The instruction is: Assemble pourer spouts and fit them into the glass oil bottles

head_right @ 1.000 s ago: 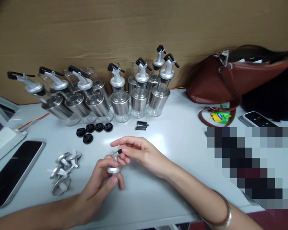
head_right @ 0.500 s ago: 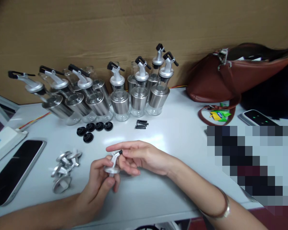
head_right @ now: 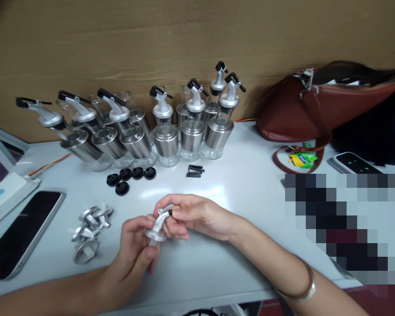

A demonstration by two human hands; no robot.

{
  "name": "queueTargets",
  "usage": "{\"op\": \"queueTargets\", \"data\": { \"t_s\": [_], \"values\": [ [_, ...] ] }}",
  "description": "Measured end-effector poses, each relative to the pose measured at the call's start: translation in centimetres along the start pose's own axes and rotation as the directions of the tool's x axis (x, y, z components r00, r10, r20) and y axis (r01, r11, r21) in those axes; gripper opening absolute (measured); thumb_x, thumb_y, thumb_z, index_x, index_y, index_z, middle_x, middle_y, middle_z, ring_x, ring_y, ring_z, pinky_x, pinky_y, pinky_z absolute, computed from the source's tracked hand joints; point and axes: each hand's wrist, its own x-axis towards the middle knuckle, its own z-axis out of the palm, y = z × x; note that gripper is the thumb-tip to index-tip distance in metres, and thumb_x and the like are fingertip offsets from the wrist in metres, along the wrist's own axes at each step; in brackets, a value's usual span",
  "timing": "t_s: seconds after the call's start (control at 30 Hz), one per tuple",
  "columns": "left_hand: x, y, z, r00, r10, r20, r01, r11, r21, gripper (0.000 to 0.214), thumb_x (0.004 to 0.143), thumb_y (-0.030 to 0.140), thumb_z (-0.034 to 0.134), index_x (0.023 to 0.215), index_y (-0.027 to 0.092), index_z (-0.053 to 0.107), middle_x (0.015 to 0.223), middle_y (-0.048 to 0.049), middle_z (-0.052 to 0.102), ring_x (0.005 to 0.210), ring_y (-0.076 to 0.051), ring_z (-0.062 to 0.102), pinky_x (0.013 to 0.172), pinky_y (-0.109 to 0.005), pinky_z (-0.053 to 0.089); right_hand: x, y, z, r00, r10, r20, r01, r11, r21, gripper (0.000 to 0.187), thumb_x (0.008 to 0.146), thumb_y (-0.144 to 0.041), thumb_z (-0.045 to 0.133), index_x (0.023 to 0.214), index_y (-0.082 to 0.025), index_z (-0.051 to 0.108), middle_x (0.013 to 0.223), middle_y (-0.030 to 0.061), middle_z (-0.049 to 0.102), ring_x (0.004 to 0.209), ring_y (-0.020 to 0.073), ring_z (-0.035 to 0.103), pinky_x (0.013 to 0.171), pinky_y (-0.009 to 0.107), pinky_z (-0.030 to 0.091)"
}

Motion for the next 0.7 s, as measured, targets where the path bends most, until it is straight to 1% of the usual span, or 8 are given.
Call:
{"op": "queueTargets", "data": {
  "t_s": [0.2, 0.27, 0.37, 0.43, 0.53, 0.6, 0.67, 0.7],
  "values": [
    [1.1, 2.2, -0.8, 0.991, -0.133, 0.009, 0.127, 0.960, 0.248, 0.026, 0.101, 0.034, 0.036, 0.124, 0.037, 0.023, 0.104, -0.0038, 0.059, 0.064, -0.011, 0.050, 0.060, -0.025, 0.046, -0.2, -0.6, 0.5, 0.997, -0.053, -0.053, 0.054, 0.998, 0.012, 0.027, 0.084, -0.031, 0.067, 0.100, -0.011, 0.060, 0.054, -0.0068, 0.047, 0.050, 0.0088, 0.039, 0.062, 0.026, 0.032],
    [1.7, 3.1, -1.3, 0.981, -0.195, 0.023, 0.172, 0.911, 0.374, 0.034, 0.100, 0.035, 0.041, 0.127, 0.033, 0.022, 0.104, -0.0064, 0.063, 0.069, -0.015, 0.058, 0.065, -0.031, 0.049, -0.2, -0.6, 0.5, 0.993, -0.082, -0.080, 0.082, 0.997, -0.003, 0.030, 0.084, -0.035, 0.068, 0.100, -0.012, 0.061, 0.054, -0.0060, 0.051, 0.049, 0.0085, 0.040, 0.062, 0.026, 0.034],
    [2.8, 4.7, -2.1, 0.975, -0.212, 0.069, 0.132, 0.797, 0.590, 0.046, 0.097, 0.036, 0.047, 0.134, 0.027, 0.023, 0.093, -0.0063, 0.068, 0.068, -0.020, 0.063, 0.064, -0.033, 0.048, 0.0, -0.5, 0.5, 0.986, -0.136, -0.100, 0.127, 0.988, -0.092, 0.031, 0.082, -0.042, 0.071, 0.093, -0.014, 0.062, 0.056, -0.0057, 0.055, 0.048, 0.0070, 0.043, 0.057, 0.024, 0.035],
    [3.5, 5.8, -3.0, 0.965, -0.243, 0.103, 0.073, 0.622, 0.779, 0.045, 0.093, 0.036, 0.053, 0.131, 0.023, 0.034, 0.082, -0.0042, 0.068, 0.063, -0.022, 0.063, 0.057, -0.030, 0.044, 0.1, -0.4, 0.4, 0.980, -0.146, -0.132, 0.126, 0.980, -0.153, 0.028, 0.081, -0.040, 0.073, 0.084, -0.015, 0.060, 0.056, -0.0066, 0.054, 0.047, 0.0054, 0.043, 0.053, 0.021, 0.034],
    [4.6, 7.3, -5.3, 0.927, -0.369, 0.071, 0.003, 0.196, 0.981, 0.019, 0.090, 0.032, 0.058, 0.103, 0.019, 0.055, 0.087, -0.0057, 0.067, 0.063, -0.022, 0.063, 0.052, -0.027, 0.038, 0.2, -0.4, 0.3, 0.970, -0.135, -0.200, 0.101, 0.981, -0.168, 0.027, 0.081, -0.037, 0.074, 0.081, -0.016, 0.057, 0.056, -0.0069, 0.055, 0.048, 0.0049, 0.046, 0.051, 0.019, 0.035],
    [5.2, 7.9, -7.1, 0.929, -0.368, -0.047, 0.002, -0.120, 0.993, 0.007, 0.091, 0.022, 0.051, 0.092, 0.017, 0.057, 0.087, -0.0067, 0.064, 0.063, -0.022, 0.062, 0.051, -0.027, 0.036, 0.1, -0.5, 0.3, 0.961, -0.134, -0.240, 0.098, 0.983, -0.154, 0.027, 0.081, -0.037, 0.074, 0.081, -0.016, 0.056, 0.055, -0.0068, 0.055, 0.048, 0.0054, 0.048, 0.050, 0.019, 0.036],
    [5.5, 8.1, -8.7, 0.936, -0.347, -0.063, -0.050, -0.308, 0.950, 0.013, 0.091, 0.013, 0.045, 0.085, 0.015, 0.056, 0.081, -0.0078, 0.060, 0.064, -0.025, 0.061, 0.054, -0.030, 0.038, 0.1, -0.6, 0.3, 0.953, -0.140, -0.270, 0.104, 0.984, -0.145, 0.027, 0.082, -0.038, 0.073, 0.082, -0.017, 0.056, 0.054, -0.0068, 0.055, 0.047, 0.0056, 0.048, 0.050, 0.020, 0.037],
    [5.7, 8.0, -9.3, 0.934, -0.354, -0.044, -0.087, -0.345, 0.934, 0.014, 0.091, 0.012, 0.044, 0.083, 0.015, 0.056, 0.079, -0.0085, 0.058, 0.064, -0.026, 0.060, 0.056, -0.032, 0.040, 0.1, -0.7, 0.3, 0.951, -0.144, -0.274, 0.108, 0.984, -0.143, 0.028, 0.082, -0.039, 0.073, 0.082, -0.017, 0.056, 0.054, -0.0067, 0.055, 0.046, 0.0057, 0.048, 0.050, 0.020, 0.037]
  ]
}}
